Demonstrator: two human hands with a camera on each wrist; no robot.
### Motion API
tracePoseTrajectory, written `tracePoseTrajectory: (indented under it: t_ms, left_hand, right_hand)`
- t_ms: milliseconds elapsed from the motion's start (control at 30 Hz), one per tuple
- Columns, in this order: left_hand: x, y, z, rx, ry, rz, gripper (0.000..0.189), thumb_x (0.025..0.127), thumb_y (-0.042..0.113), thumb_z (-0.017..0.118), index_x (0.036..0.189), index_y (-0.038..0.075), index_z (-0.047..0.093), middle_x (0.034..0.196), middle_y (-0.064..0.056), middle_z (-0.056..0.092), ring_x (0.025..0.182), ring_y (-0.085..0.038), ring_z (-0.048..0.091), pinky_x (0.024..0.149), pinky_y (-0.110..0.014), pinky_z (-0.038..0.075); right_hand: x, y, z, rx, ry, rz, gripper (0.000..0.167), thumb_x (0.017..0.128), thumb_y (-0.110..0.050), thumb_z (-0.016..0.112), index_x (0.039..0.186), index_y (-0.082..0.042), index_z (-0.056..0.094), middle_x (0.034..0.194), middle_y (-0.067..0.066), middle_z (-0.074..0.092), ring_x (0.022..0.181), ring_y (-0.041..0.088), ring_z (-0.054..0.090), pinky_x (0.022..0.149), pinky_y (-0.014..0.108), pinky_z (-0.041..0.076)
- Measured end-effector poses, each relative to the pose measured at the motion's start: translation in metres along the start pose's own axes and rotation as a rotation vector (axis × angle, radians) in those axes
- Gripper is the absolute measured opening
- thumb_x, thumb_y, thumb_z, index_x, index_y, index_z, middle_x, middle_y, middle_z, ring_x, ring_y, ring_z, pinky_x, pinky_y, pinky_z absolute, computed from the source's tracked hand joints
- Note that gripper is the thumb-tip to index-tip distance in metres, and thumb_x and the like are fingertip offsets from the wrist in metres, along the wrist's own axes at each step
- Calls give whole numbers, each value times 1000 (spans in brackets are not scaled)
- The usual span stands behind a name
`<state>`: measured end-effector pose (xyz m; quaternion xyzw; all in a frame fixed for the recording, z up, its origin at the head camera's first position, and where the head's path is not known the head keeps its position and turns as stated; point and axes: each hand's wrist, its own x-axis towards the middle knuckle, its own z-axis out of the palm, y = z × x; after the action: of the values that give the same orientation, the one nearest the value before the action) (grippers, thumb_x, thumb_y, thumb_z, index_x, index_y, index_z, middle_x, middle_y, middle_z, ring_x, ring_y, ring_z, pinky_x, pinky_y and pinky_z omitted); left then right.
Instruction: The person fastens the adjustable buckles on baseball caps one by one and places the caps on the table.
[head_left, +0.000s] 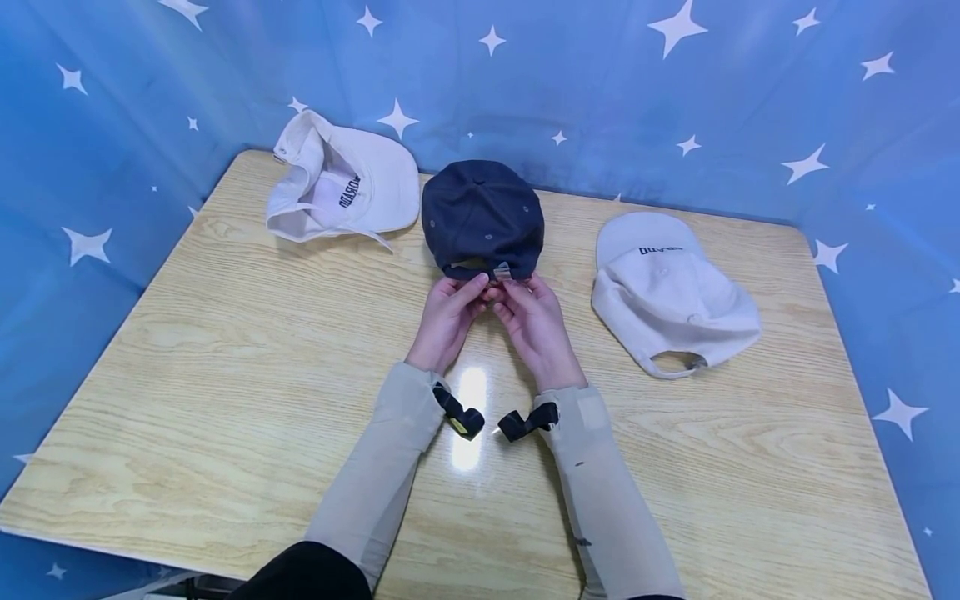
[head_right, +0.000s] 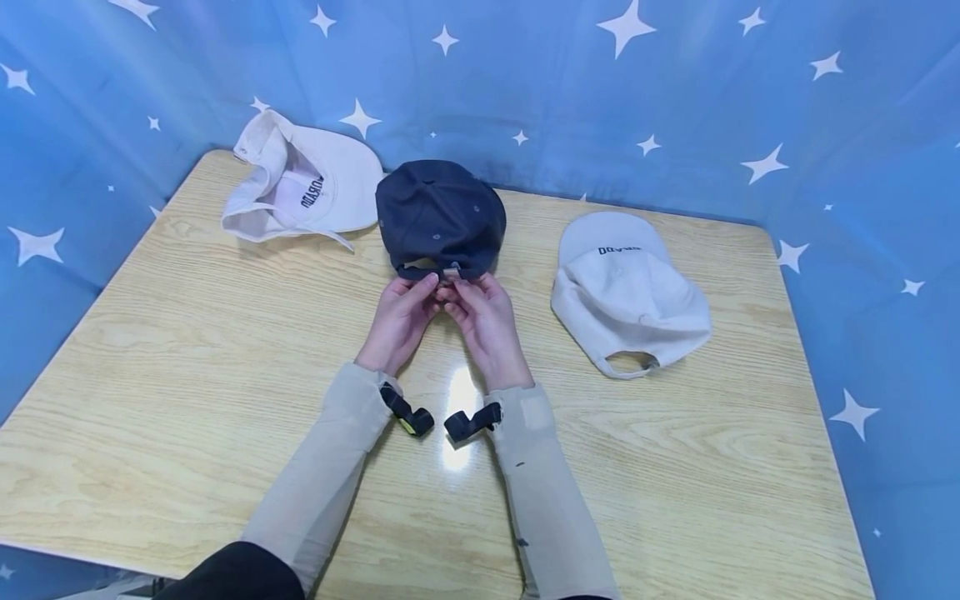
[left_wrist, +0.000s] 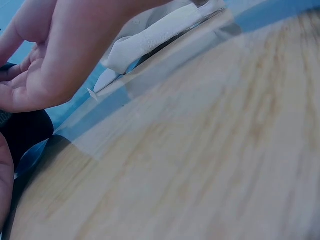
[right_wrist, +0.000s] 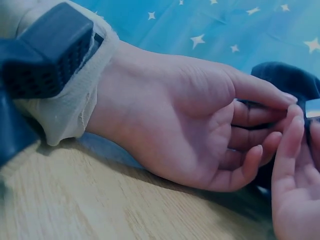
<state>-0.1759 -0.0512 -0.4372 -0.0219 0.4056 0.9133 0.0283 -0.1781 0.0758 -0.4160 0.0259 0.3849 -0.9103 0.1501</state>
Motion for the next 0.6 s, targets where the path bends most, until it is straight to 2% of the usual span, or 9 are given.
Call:
tracePoseTrajectory:
  t_ms: [200, 367, 600]
  left_hand:
    - [0, 1, 0, -24, 6, -14, 11, 81, 19, 67, 84, 9, 62, 77, -2, 61, 69, -13, 56, 61, -23, 43]
    - [0, 2, -2, -73, 15, -19, 14, 81, 20, 67, 85, 11, 56, 80, -4, 58, 71, -15, 54, 61, -23, 42]
    - [0, 4, -4, -136, 9, -22, 13, 83, 18, 65, 82, 10, 55, 82, -4, 57, 72, -15, 54, 60, -22, 41]
  right_hand:
    - [-1, -3, 0, 34, 28, 7, 7, 89, -1, 52, 96, -4, 53, 85, 9, 58, 73, 15, 57, 63, 22, 47]
    - [-2, -6, -2, 91, 35, -19, 10, 87, -1, 54, 96, -2, 52, 88, 9, 56, 73, 16, 56, 63, 22, 46]
    - [0, -8, -3, 115, 19, -42, 8, 87, -1, 55, 93, -5, 53, 86, 8, 56, 72, 15, 54, 63, 21, 46]
